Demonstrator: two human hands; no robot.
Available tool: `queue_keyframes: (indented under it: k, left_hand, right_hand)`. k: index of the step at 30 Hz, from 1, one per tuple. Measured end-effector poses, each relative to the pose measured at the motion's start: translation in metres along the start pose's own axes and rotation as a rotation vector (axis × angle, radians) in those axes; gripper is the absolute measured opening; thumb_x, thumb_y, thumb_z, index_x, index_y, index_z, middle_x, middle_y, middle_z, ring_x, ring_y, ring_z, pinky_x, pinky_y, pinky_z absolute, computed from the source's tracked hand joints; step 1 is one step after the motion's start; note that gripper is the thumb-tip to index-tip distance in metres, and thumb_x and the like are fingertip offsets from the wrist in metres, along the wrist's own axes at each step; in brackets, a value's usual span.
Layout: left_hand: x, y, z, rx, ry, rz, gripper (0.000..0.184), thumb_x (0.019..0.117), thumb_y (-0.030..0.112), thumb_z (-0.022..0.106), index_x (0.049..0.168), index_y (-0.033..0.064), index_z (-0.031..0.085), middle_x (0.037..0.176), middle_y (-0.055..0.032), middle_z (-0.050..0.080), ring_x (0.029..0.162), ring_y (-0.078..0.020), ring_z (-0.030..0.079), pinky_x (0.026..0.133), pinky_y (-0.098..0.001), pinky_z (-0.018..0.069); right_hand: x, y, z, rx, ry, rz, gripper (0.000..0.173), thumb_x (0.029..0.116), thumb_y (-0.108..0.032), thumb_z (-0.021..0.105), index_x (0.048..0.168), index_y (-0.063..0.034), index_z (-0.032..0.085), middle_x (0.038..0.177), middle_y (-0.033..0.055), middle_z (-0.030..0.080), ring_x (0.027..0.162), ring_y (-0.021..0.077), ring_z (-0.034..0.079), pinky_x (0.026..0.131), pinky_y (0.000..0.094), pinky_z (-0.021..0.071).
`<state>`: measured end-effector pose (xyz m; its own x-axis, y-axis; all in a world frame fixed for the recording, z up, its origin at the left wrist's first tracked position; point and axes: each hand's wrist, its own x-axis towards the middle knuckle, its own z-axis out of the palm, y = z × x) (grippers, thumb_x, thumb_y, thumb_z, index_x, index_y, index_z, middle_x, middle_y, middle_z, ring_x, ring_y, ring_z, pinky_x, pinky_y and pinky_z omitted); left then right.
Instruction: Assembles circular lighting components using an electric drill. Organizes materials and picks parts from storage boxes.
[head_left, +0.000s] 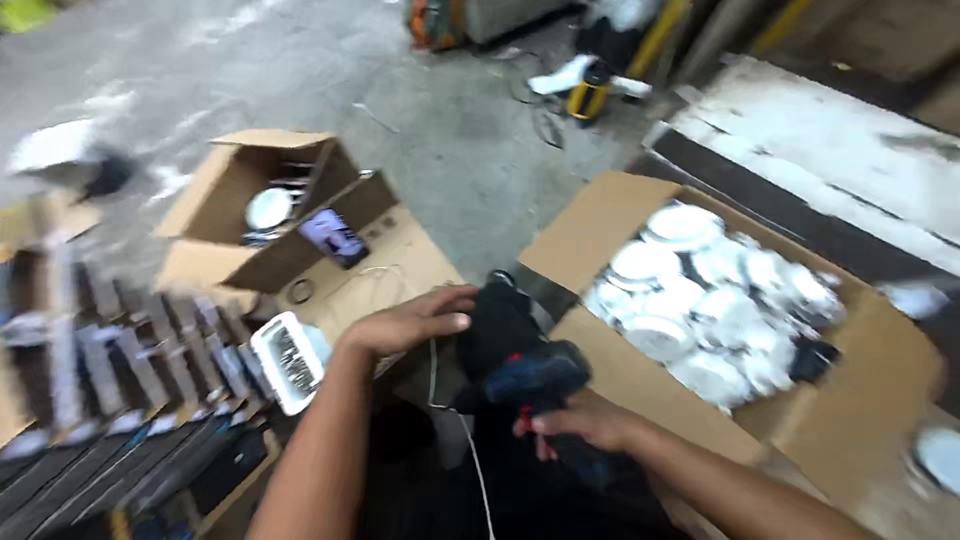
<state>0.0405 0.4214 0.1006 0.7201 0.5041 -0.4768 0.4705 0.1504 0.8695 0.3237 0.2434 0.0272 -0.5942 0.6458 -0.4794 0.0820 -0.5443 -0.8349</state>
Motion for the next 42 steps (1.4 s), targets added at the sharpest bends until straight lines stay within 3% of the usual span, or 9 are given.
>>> queue_keyframes:
  k: [4,8,11,15,25,30,37,40,42]
  left_hand:
    - [0.055,0.036,0.028,0.074,0.108,0.082,0.062,0.0987,0.038,0.062,0.151,0.0091,0.044,0.128,-0.0089,0.068,0.113,-0.0171,0.067,0.1,-0.0378,0.0545]
    - [0.128,0.048,0.068,0.402,0.21,0.095,0.057,0.0991,0.036,0.064,0.147,0.0086,0.049,0.124,-0.0142,0.067,0.107,-0.0255,0.069,0.093,-0.0513,0.0566]
    - [0.174,0.052,0.095,0.88,0.056,0.177,0.053,0.0987,0.04,0.063,0.142,0.0102,0.056,0.126,-0.0167,0.067,0.116,-0.0353,0.065,0.098,-0.0624,0.0502]
    - [0.228,0.062,0.135,1.285,-0.231,0.249,0.038,0.1012,0.035,0.058,0.131,0.0127,0.065,0.117,-0.0143,0.069,0.112,-0.0351,0.064,0.096,-0.0573,0.0474]
    - [0.338,0.036,0.199,1.095,-0.451,0.309,0.043,0.0983,0.036,0.061,0.131,0.0077,0.063,0.118,-0.0178,0.069,0.113,-0.0383,0.064,0.094,-0.0612,0.0492]
    - [0.364,0.011,0.194,0.869,0.002,0.559,0.032,0.0913,0.024,0.072,0.114,0.0022,0.072,0.102,-0.0202,0.069,0.098,-0.0391,0.068,0.082,-0.0575,0.0556]
    - [0.391,-0.008,0.202,1.008,0.092,0.513,0.083,0.0788,0.022,0.081,0.154,0.022,0.046,0.15,-0.0294,0.045,0.133,-0.0479,0.049,0.1,-0.0626,0.0464]
    - [0.385,-0.007,0.207,0.946,0.138,0.774,0.043,0.0848,0.025,0.067,0.125,0.0106,0.069,0.12,-0.0206,0.065,0.111,-0.0396,0.063,0.088,-0.0559,0.0512]
    - [0.377,-0.002,0.214,0.954,-0.043,0.812,0.046,0.0853,0.045,0.071,0.114,0.0088,0.072,0.106,-0.0152,0.069,0.103,-0.0352,0.066,0.087,-0.0541,0.0528]
  right_hand:
    - [-0.005,-0.011,0.002,-0.031,0.029,0.007,0.034,0.0975,-0.033,0.063,0.115,-0.0033,0.069,0.084,0.0056,0.075,0.069,0.0149,0.07,0.072,0.0363,0.061]
    - [-0.007,-0.006,0.0,0.033,0.018,-0.055,0.032,0.0954,-0.027,0.066,0.117,-0.0032,0.064,0.083,0.0077,0.073,0.067,0.0169,0.069,0.069,0.037,0.0612]
    - [-0.006,0.006,-0.007,0.065,0.002,-0.109,0.033,0.093,-0.029,0.067,0.114,-0.0039,0.065,0.078,0.0071,0.072,0.063,0.0166,0.069,0.065,0.0364,0.0609]
    - [-0.017,0.002,-0.018,0.03,0.015,-0.06,0.031,0.0944,-0.028,0.068,0.114,-0.004,0.066,0.074,0.0049,0.07,0.065,0.0139,0.067,0.069,0.0356,0.0583]
    - [-0.034,0.012,-0.043,0.187,0.009,-0.072,0.034,0.0951,-0.02,0.07,0.123,-0.0032,0.062,0.099,0.0087,0.073,0.079,0.0151,0.07,0.078,0.0368,0.0598]
    - [-0.036,0.015,-0.053,0.208,0.018,-0.064,0.034,0.0928,-0.018,0.073,0.122,-0.0041,0.065,0.105,0.0071,0.074,0.091,0.0133,0.071,0.087,0.0361,0.0596]
    - [-0.036,0.007,-0.065,0.225,0.015,-0.043,0.034,0.0903,-0.014,0.075,0.121,-0.0025,0.066,0.105,0.0069,0.072,0.094,0.0104,0.069,0.09,0.0329,0.0576]
    - [-0.035,0.004,-0.066,0.238,-0.003,-0.022,0.034,0.0898,-0.014,0.075,0.12,-0.0023,0.066,0.104,0.0068,0.072,0.093,0.0105,0.069,0.088,0.0325,0.0582]
    - [-0.033,0.005,-0.065,0.238,-0.003,-0.031,0.035,0.0892,-0.014,0.075,0.121,-0.0026,0.066,0.105,0.0063,0.073,0.094,0.0102,0.069,0.089,0.0321,0.0583]
